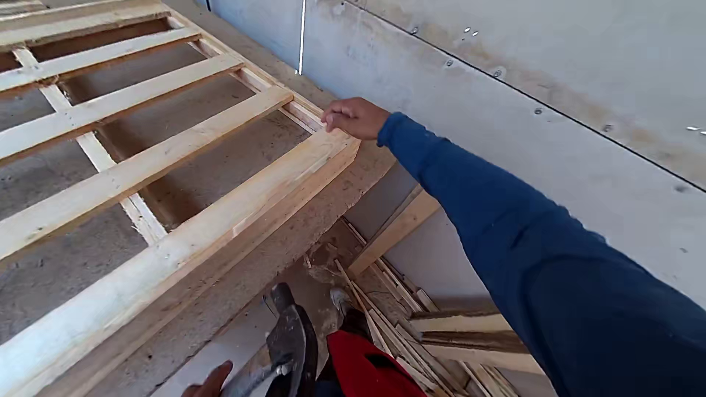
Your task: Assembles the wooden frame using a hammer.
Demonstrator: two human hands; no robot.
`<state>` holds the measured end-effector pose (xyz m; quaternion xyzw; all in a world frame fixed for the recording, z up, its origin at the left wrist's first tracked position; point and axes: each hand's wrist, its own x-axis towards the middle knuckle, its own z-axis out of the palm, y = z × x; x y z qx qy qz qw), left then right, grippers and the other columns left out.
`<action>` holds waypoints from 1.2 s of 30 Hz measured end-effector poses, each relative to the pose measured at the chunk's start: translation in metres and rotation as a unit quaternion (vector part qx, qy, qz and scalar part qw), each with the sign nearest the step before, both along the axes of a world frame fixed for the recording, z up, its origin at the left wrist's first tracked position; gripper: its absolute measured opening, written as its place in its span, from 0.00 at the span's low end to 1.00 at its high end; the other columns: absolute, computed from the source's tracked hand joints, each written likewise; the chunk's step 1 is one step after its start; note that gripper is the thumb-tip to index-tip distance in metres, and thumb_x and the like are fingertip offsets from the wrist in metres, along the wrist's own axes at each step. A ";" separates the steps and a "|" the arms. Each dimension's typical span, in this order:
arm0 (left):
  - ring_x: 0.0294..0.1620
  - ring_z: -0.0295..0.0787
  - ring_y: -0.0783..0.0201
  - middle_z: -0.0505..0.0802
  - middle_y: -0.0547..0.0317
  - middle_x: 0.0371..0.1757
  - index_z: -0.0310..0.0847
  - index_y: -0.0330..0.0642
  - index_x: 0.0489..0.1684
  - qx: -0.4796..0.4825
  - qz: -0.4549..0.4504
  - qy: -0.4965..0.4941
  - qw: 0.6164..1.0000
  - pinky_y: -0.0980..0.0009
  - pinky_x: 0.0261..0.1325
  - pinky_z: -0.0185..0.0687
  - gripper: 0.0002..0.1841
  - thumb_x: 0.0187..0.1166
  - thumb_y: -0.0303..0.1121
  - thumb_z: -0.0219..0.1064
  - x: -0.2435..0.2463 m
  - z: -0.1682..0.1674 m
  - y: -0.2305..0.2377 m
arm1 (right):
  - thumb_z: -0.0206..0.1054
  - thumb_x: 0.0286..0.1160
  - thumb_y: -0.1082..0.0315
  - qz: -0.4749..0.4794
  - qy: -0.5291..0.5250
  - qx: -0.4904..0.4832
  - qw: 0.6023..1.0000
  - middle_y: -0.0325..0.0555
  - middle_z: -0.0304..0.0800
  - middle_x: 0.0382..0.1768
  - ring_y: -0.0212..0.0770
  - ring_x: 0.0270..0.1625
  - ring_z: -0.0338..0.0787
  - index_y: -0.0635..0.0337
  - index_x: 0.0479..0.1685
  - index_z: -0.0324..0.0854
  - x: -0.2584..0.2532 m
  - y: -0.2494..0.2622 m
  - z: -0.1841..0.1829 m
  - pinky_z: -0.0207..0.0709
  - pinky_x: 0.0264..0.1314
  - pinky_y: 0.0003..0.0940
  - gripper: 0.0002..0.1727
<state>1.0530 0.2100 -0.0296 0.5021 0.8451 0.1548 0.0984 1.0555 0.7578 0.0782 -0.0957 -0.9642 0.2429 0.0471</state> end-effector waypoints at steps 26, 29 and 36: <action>0.24 0.87 0.50 0.86 0.50 0.27 0.86 0.40 0.39 -0.111 -0.264 0.173 0.942 0.57 0.21 0.81 0.09 0.83 0.34 0.63 0.046 0.079 0.365 | 0.35 0.94 0.41 0.297 -0.182 0.091 0.933 0.63 0.89 0.54 0.62 0.65 0.87 0.67 0.51 0.85 -0.100 0.073 -0.068 0.71 0.66 0.68 0.40; 0.27 0.90 0.41 0.87 0.46 0.30 0.81 0.39 0.41 -0.274 -0.024 0.187 0.943 0.43 0.24 0.82 0.17 0.85 0.46 0.61 0.008 0.095 0.350 | 0.34 0.94 0.41 0.294 -0.173 0.098 0.935 0.63 0.89 0.56 0.61 0.66 0.86 0.66 0.53 0.85 -0.097 0.070 -0.071 0.71 0.67 0.69 0.40; 0.19 0.87 0.48 0.84 0.50 0.23 0.83 0.40 0.35 -0.134 -0.113 0.222 0.959 0.53 0.17 0.80 0.17 0.84 0.46 0.61 0.036 0.071 0.357 | 0.33 0.94 0.41 0.301 -0.166 0.108 0.933 0.63 0.89 0.54 0.62 0.65 0.87 0.66 0.51 0.85 -0.100 0.071 -0.072 0.72 0.65 0.70 0.40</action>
